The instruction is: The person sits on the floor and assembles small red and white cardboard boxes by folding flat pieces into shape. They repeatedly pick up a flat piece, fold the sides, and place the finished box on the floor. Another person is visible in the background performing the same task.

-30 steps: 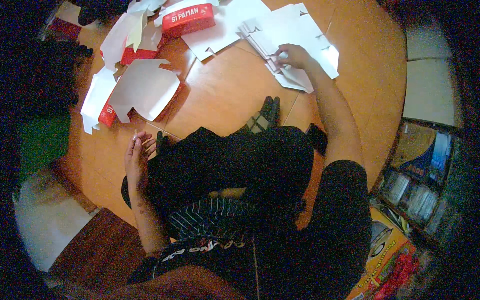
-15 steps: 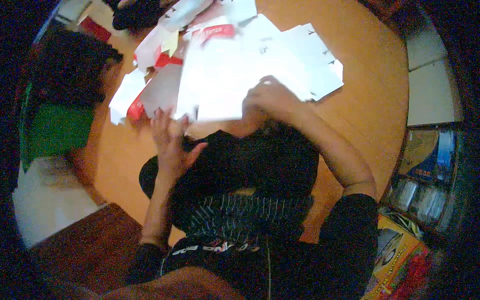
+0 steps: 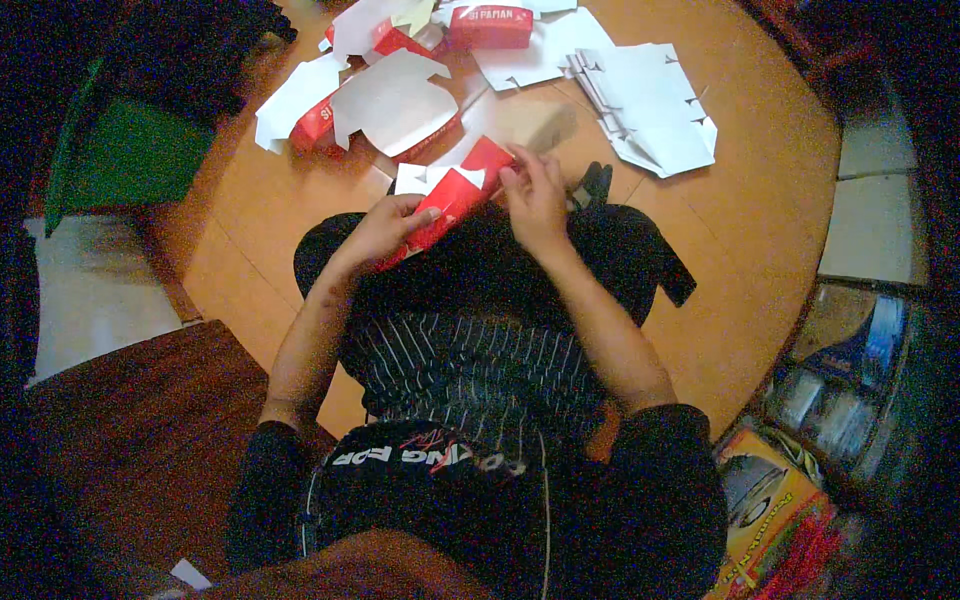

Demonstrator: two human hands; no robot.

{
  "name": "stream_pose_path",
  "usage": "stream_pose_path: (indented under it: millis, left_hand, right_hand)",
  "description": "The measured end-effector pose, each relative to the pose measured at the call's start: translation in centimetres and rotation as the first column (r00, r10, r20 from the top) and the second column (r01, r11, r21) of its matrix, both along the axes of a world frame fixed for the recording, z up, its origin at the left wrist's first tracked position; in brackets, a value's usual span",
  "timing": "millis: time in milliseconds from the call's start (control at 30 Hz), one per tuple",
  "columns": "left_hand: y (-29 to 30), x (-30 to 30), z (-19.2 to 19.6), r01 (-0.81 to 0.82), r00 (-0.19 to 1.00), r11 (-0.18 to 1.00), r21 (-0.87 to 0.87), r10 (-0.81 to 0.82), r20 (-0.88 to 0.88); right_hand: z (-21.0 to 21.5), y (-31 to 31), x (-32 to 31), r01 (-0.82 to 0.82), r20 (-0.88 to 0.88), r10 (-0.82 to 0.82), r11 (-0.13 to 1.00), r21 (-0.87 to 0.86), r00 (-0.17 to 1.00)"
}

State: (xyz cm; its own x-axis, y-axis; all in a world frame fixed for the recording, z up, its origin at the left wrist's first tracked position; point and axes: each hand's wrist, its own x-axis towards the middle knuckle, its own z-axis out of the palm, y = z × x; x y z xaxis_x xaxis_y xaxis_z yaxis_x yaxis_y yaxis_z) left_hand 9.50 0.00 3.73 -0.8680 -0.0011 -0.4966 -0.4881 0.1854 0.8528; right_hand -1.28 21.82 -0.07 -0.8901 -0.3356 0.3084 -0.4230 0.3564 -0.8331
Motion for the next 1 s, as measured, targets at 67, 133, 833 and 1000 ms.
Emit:
stream_pose_path:
  millis: [67, 133, 833, 1000]
  left_hand:
    - [0.0, 0.2, -1.3, -0.076, 0.997, 0.985, 0.157, 0.073, 0.021]
    - [0.1, 0.3, -2.1, -0.134, 0.990, 0.955, 0.264, 0.118, 0.075]
    - [2.5, -1.4, -3.6, -0.004, 0.984, 1.000, 0.013, 0.006, -0.178]
    - [2.7, -1.2, -1.0, 0.026, 0.989, 0.999, -0.039, -0.031, -0.145]
  right_hand:
    - [1.0, -0.3, -0.7, -0.097, 0.159, 0.082, 0.991, 0.093, 0.984]
    - [0.8, -0.1, -0.6, -0.210, 0.198, 0.217, 0.976, -0.057, 0.956]
    - [2.9, 0.8, -0.6, -0.447, -0.152, 0.483, 0.867, 0.223, 0.862]
    - [3.1, 1.3, 0.5, -0.580, 0.058, 0.599, 0.741, 0.338, 0.799]
